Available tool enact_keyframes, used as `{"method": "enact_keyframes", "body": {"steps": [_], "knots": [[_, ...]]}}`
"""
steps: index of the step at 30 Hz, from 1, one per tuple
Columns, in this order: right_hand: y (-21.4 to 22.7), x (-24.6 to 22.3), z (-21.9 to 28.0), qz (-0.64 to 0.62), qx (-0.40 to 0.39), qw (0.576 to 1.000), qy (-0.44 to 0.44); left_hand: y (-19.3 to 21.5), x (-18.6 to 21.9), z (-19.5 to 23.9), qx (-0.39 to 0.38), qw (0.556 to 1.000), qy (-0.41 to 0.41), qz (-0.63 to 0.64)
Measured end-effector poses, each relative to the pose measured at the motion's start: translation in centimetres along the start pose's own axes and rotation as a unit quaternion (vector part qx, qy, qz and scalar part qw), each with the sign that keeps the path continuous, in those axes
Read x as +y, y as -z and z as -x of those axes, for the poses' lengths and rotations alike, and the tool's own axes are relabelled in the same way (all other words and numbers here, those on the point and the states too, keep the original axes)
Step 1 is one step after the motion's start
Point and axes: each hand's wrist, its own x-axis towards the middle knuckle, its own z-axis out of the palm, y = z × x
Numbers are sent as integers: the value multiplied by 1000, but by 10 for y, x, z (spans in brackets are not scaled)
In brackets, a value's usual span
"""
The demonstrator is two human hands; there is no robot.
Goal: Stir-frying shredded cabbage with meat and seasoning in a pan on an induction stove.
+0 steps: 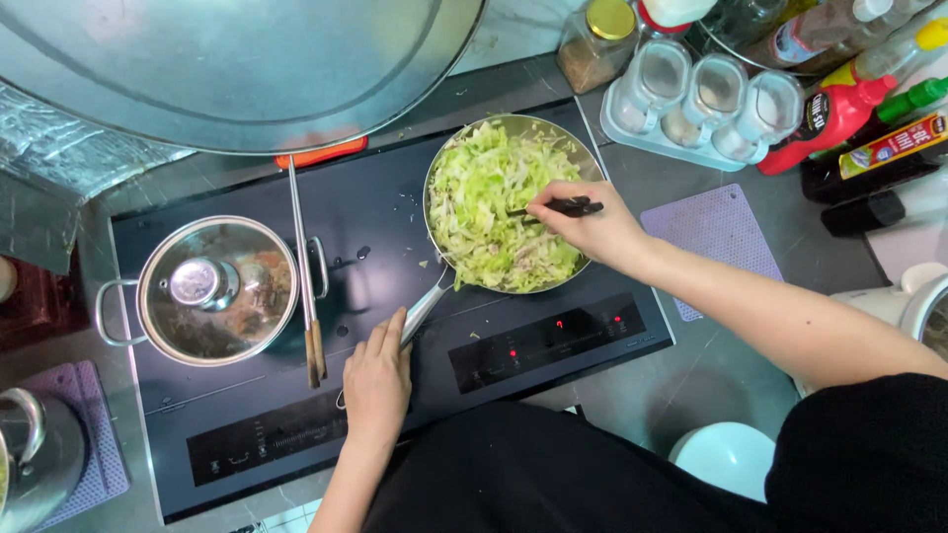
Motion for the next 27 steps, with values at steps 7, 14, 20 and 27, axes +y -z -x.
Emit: {"method": "enact_keyframes", "body": {"steps": [7, 14, 20, 27], "knots": [[1, 6, 11, 93, 51, 967, 233, -1, -2, 1, -2, 1000, -3, 0], [36, -81, 20, -27, 66, 996, -54, -8, -5, -3, 10, 1000, -5, -1], [-37, -75, 15, -128, 73, 989, 27, -3, -4, 2, 6, 1000, -4, 3], [-75, -58, 64, 45, 102, 971, 210, -2, -2, 0, 19, 1000, -14, 11]]}}
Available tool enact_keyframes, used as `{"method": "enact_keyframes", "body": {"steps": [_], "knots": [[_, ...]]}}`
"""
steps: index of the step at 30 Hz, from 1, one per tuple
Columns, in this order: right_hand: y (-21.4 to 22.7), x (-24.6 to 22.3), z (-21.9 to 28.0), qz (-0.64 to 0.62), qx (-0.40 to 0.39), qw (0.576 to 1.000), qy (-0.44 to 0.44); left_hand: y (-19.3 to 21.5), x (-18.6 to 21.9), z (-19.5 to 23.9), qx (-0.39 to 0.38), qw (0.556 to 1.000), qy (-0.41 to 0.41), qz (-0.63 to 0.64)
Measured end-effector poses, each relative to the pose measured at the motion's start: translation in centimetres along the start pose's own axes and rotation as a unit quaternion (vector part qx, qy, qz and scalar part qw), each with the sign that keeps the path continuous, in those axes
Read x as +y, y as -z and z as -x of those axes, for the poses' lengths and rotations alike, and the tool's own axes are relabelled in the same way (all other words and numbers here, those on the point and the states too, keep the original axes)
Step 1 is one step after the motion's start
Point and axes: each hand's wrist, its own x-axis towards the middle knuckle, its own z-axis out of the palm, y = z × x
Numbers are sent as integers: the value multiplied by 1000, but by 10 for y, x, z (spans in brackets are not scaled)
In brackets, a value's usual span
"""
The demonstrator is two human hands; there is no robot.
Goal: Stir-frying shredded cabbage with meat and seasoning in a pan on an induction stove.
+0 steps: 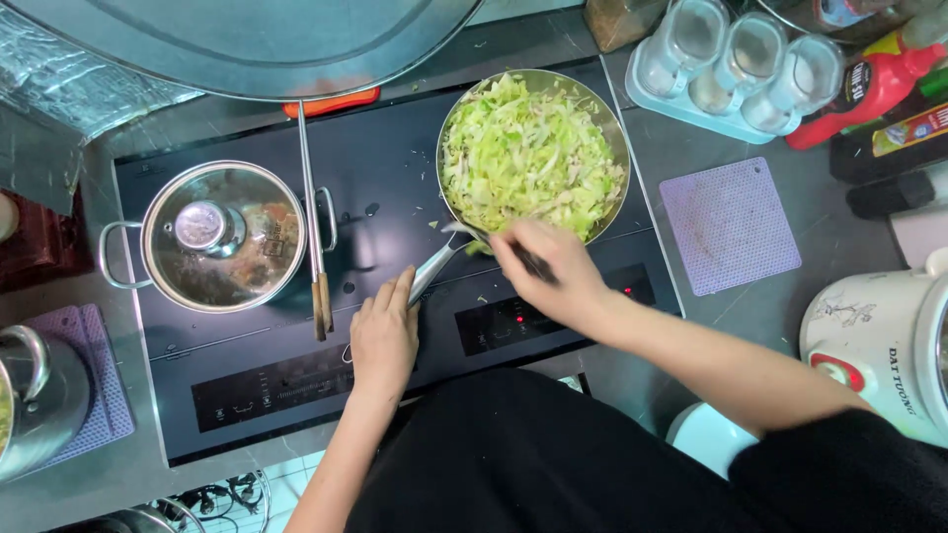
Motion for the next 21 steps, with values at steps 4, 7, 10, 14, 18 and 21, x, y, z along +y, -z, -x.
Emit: {"method": "enact_keyframes", "body": {"steps": [4, 7, 10, 14, 18, 21], "knots": [[34, 16, 34, -18, -68, 994, -86, 0, 1, 0, 7, 1000, 1, 9], [56, 44, 48, -14, -72, 995, -75, 5, 1, -1, 1, 1000, 0, 13], [74, 72, 47, -14, -93, 995, -11, 6, 2, -1, 3, 1000, -7, 19], [98, 78, 36, -168, -9, 952, -255, 6, 1, -1, 6, 1000, -11, 23], [137, 73, 43, -209, 72, 913, -342, 7, 1, -2, 3, 1000, -13, 20], [139, 91, 77, -292, 105, 878, -364, 7, 3, 0, 3, 1000, -11, 14]]}}
